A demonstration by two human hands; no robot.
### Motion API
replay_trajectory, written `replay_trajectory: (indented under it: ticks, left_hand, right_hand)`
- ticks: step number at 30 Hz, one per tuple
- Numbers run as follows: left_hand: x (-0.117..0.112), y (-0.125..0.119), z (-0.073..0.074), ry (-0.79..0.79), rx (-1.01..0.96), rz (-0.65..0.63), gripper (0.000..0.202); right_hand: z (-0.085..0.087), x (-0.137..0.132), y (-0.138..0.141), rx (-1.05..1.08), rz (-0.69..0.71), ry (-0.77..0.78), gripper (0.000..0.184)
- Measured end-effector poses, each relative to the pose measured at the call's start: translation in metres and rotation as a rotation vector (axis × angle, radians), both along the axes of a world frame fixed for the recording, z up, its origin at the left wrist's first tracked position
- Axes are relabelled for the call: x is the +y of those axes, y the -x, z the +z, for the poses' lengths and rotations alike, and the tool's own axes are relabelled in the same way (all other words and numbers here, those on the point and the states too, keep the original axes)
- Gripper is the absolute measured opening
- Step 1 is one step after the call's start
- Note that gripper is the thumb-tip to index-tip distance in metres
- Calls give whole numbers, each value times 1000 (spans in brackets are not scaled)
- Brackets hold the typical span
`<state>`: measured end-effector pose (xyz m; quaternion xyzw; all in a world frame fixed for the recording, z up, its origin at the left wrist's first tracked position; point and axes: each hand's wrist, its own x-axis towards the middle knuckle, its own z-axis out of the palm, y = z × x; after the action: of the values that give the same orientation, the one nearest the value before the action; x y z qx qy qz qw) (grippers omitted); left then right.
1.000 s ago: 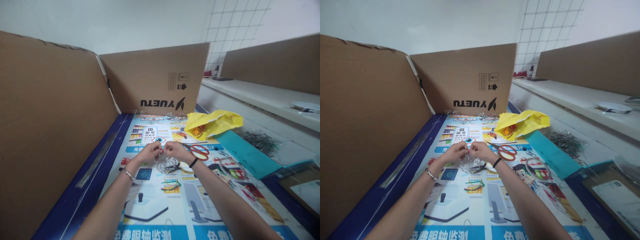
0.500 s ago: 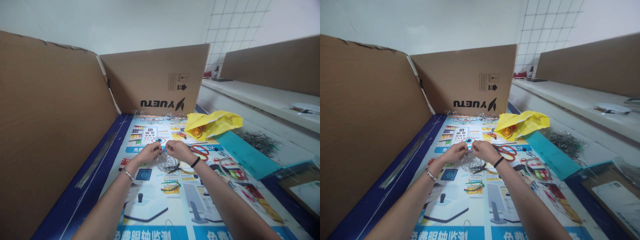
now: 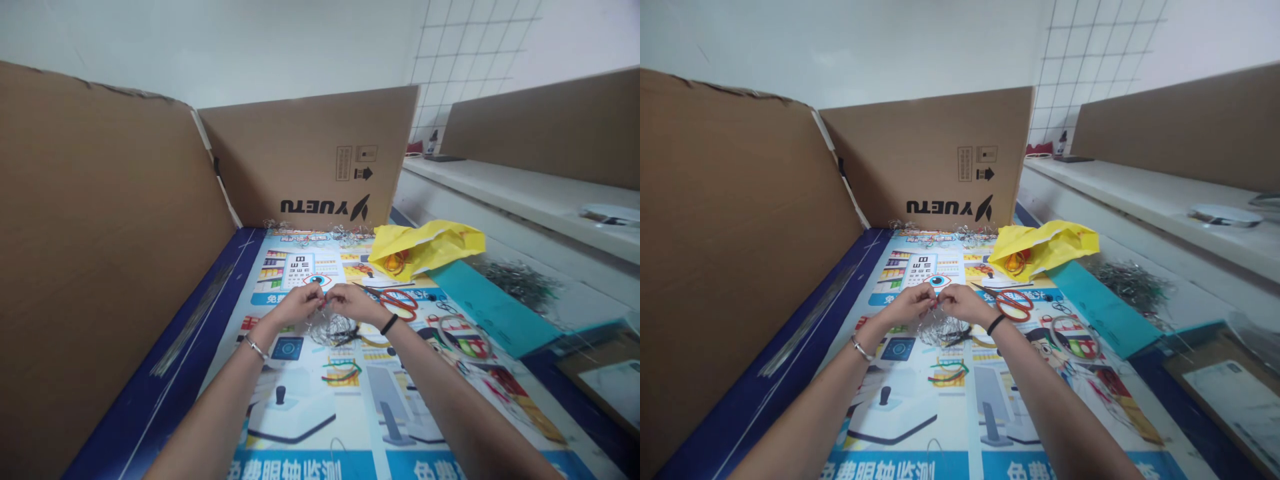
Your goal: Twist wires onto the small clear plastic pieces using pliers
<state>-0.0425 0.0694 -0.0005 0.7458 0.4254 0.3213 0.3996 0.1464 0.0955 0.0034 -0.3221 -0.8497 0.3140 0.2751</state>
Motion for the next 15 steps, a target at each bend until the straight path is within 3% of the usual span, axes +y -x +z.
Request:
replay_trajectory:
  ticks: [7, 15]
  left_hand:
    - [-2, 0, 5, -65, 64, 10, 2]
    - [-11, -4, 12, -219, 189, 76, 7]
  right_hand:
    - [-11, 5, -2, 77, 67, 256, 9]
    - [-16, 1, 7, 171, 39, 409, 12]
